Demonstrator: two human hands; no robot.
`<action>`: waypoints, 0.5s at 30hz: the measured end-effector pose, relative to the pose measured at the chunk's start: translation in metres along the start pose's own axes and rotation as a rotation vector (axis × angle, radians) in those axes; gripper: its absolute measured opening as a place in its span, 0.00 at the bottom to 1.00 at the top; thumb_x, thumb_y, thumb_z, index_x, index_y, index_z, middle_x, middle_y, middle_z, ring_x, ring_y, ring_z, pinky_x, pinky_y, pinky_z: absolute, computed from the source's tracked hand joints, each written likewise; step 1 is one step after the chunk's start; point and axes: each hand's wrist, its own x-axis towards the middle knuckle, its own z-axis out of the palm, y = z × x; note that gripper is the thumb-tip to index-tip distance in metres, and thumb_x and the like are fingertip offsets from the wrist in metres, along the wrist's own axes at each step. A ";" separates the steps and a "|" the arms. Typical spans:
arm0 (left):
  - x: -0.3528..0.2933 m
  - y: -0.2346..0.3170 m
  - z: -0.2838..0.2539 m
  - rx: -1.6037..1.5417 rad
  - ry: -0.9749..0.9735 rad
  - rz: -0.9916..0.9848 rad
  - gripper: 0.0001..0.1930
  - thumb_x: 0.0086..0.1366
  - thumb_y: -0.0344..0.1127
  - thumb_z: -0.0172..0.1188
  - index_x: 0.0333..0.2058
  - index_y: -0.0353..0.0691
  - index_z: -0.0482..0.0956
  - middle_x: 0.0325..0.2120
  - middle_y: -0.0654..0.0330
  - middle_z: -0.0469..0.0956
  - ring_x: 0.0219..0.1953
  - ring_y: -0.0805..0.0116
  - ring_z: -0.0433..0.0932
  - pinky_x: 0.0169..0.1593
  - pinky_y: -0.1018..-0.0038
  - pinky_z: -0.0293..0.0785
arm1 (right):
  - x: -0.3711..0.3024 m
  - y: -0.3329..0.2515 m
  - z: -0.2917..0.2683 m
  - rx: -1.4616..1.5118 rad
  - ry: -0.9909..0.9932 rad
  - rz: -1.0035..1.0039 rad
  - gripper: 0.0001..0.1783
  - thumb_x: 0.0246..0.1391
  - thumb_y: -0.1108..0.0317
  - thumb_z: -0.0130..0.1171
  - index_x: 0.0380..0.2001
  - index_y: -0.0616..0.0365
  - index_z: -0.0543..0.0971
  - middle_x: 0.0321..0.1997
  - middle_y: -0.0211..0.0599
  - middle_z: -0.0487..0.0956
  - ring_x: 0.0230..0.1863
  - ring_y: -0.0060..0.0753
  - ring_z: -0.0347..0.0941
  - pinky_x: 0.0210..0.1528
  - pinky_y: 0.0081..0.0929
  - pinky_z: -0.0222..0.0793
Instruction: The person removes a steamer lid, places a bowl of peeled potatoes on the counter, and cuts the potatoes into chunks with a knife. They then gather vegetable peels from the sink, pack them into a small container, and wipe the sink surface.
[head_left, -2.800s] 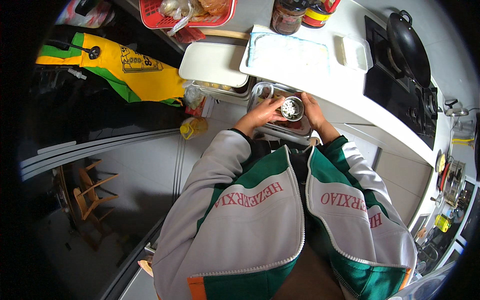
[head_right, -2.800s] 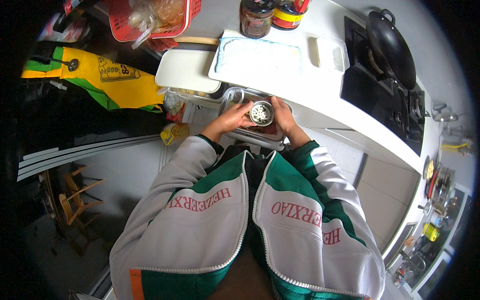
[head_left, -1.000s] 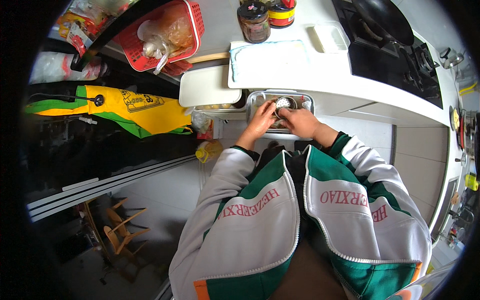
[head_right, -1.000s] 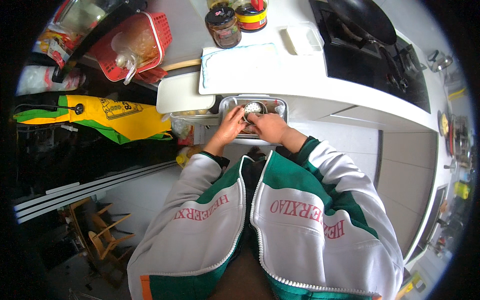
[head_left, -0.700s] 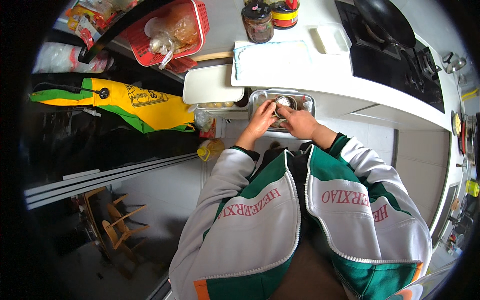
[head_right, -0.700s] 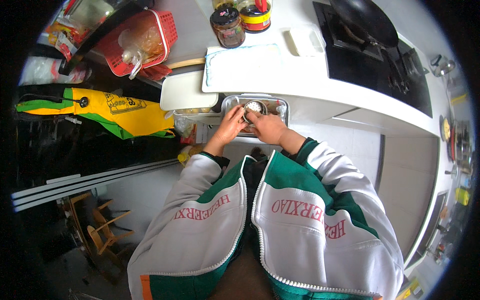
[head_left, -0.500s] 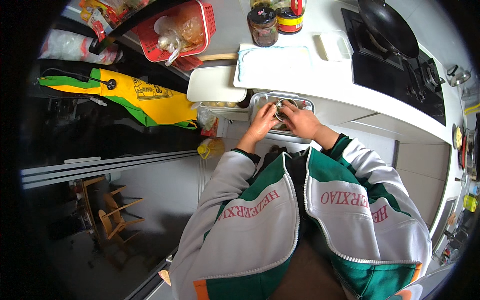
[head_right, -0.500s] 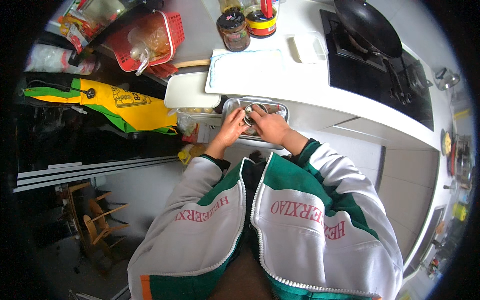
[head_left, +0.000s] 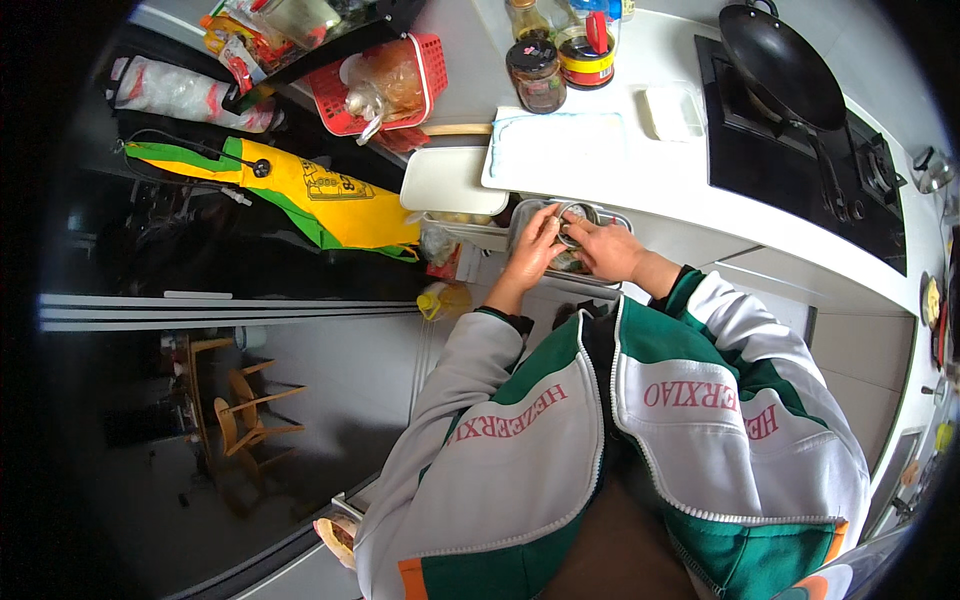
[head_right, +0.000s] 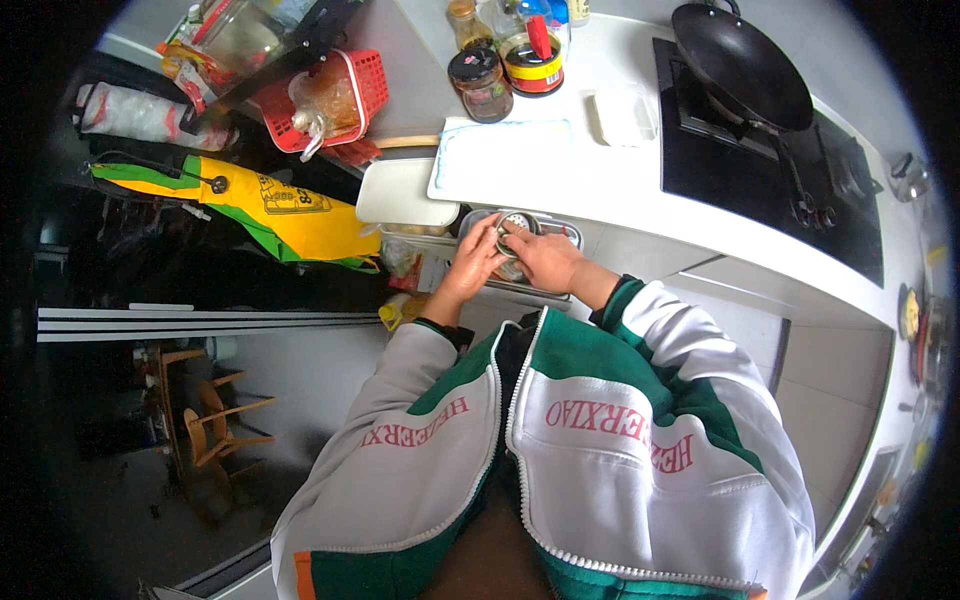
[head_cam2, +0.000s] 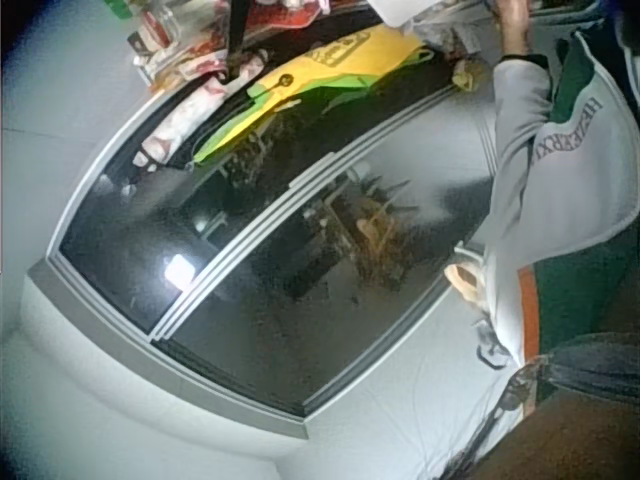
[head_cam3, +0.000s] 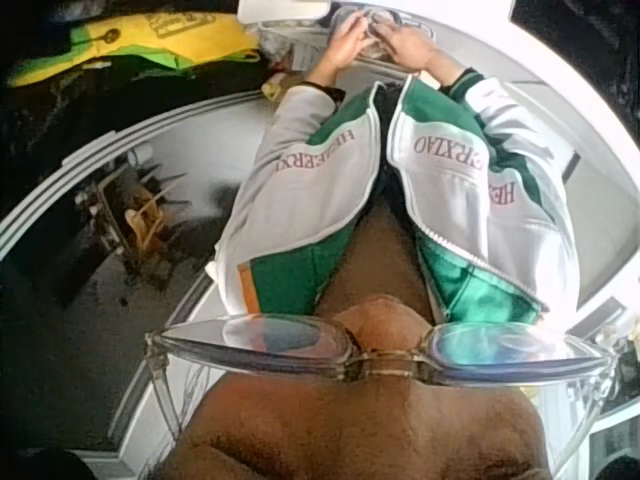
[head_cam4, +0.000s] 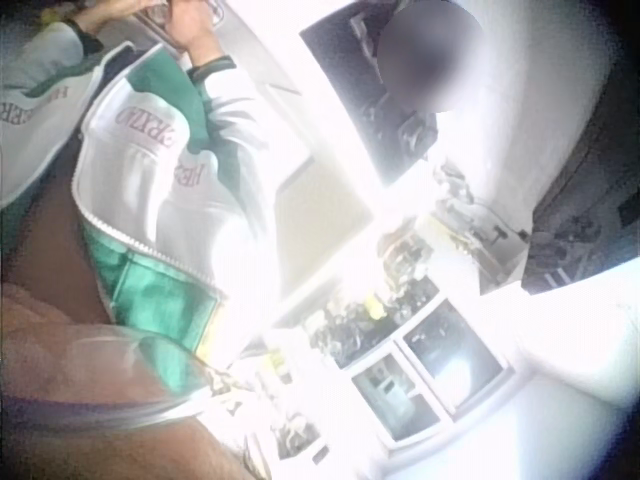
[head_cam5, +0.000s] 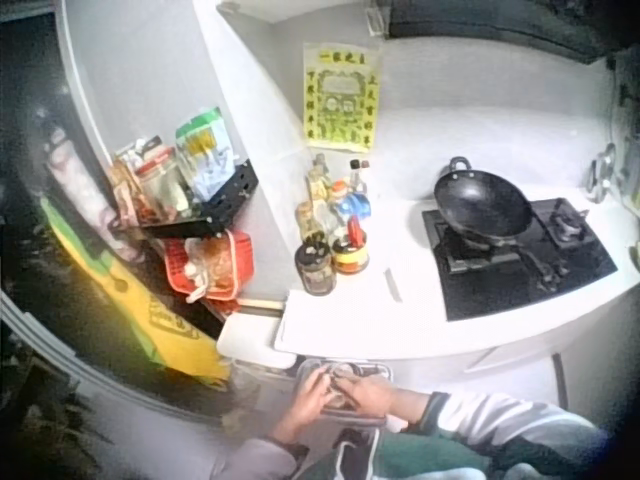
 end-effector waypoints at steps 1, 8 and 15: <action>0.000 0.001 0.001 0.022 0.000 0.010 0.21 0.75 0.42 0.44 0.62 0.44 0.61 0.53 0.61 0.70 0.55 0.69 0.71 0.53 0.67 0.71 | 0.001 0.000 -0.001 0.018 -0.057 0.005 0.20 0.54 0.66 0.56 0.50 0.57 0.69 0.65 0.44 0.66 0.37 0.56 0.78 0.40 0.49 0.74; -0.003 0.010 0.008 0.046 0.006 0.029 0.21 0.75 0.41 0.44 0.62 0.43 0.60 0.55 0.59 0.68 0.55 0.67 0.70 0.54 0.66 0.72 | 0.000 0.002 -0.012 0.066 -0.077 -0.043 0.18 0.55 0.67 0.54 0.49 0.57 0.70 0.63 0.44 0.69 0.40 0.55 0.78 0.41 0.48 0.74; -0.006 0.015 0.012 0.074 0.013 0.048 0.21 0.75 0.40 0.42 0.62 0.41 0.60 0.56 0.59 0.66 0.57 0.66 0.69 0.57 0.65 0.70 | -0.001 0.000 -0.014 0.034 -0.126 -0.032 0.18 0.55 0.67 0.54 0.49 0.57 0.70 0.64 0.46 0.66 0.38 0.55 0.78 0.39 0.47 0.75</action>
